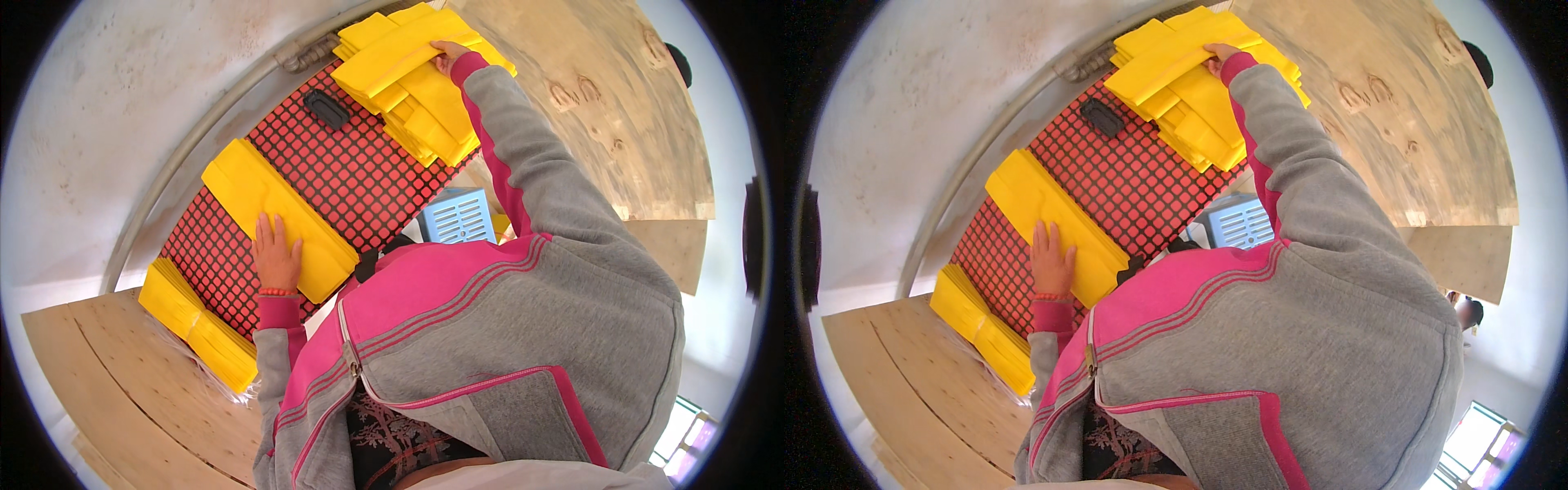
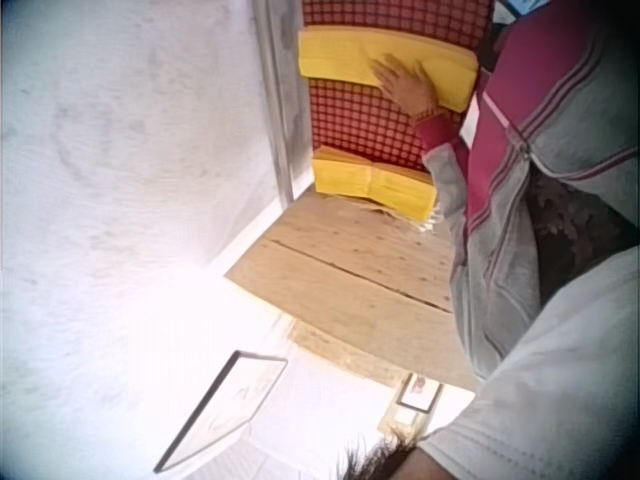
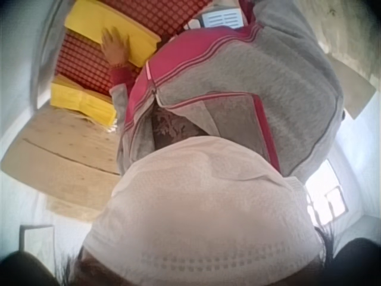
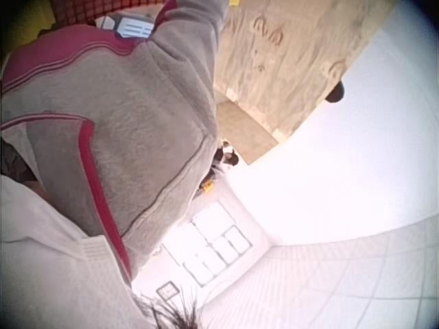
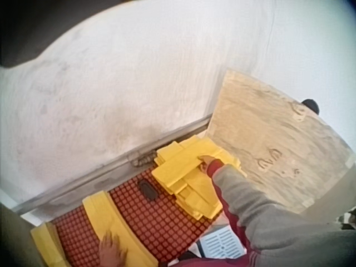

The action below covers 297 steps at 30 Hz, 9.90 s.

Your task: The person repeatedly picks up stacks of yellow envelopes, aligns them, and secures each stack with a white plastic tie. Bundled stacks are placed on a red grid mat on a wooden table. The process is repeated multiple times throughout the clip.

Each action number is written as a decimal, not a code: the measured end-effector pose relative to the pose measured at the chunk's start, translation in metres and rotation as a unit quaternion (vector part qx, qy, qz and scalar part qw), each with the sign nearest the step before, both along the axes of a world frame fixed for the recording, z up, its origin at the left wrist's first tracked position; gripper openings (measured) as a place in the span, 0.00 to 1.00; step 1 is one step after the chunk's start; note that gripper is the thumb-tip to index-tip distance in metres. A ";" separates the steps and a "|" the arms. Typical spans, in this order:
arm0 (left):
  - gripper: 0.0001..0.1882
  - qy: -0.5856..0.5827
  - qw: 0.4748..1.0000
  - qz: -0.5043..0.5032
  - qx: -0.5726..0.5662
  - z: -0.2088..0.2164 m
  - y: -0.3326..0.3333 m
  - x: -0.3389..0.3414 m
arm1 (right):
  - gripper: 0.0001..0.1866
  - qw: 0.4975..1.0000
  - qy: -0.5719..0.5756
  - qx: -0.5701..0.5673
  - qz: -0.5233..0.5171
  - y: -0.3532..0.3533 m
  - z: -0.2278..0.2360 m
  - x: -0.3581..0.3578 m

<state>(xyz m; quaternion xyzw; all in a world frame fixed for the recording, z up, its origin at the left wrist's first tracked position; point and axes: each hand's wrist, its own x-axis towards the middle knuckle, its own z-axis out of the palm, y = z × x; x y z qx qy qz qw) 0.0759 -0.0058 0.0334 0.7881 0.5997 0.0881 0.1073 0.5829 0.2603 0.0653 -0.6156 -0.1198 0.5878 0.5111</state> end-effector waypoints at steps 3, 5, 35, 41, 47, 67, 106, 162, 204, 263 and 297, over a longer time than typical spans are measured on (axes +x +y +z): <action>0.35 0.021 0.999 -0.002 -0.044 0.016 0.006 0.000 | 0.07 1.000 0.005 0.005 0.008 -0.003 0.001 0.001; 0.35 0.052 0.996 -0.001 -0.076 0.029 0.013 0.000 | 0.06 0.999 0.030 0.029 0.019 -0.012 0.004 0.000; 0.23 -0.705 0.568 -0.038 -0.422 0.075 0.078 0.080 | 0.19 0.915 0.080 0.242 0.314 -0.109 0.094 -0.144; 0.20 -0.673 0.661 0.042 -0.330 0.064 0.021 0.057 | 0.18 0.896 0.072 0.247 0.362 -0.116 0.072 -0.204; 0.19 -0.714 0.623 0.090 -0.307 0.050 -0.035 0.034 | 0.20 0.894 0.253 0.142 0.342 -0.109 0.047 -0.256; 0.20 -0.763 0.556 0.201 -0.259 0.006 -0.091 0.008 | 0.21 0.860 0.088 0.053 0.499 -0.087 -0.021 -0.377; 0.22 -0.802 0.202 0.237 -0.509 -0.022 -0.137 0.003 | 0.17 0.854 0.049 0.058 0.514 -0.071 -0.068 -0.376; 0.24 -0.150 0.988 -0.012 -0.027 0.064 0.002 0.015 | 0.26 0.724 -0.590 -0.061 0.352 -0.110 0.006 0.048; 0.20 -0.776 0.487 0.181 -0.358 0.038 -0.055 0.036 | 0.19 0.879 0.178 0.134 0.423 -0.114 0.012 -0.308; 0.21 -0.733 0.432 0.248 -0.464 0.006 -0.128 -0.008 | 0.15 0.862 0.058 0.070 0.499 -0.094 -0.061 -0.378; 0.18 -0.753 0.340 0.278 -0.490 -0.012 -0.139 -0.008 | 0.14 0.859 -0.052 0.091 0.502 -0.102 -0.046 -0.381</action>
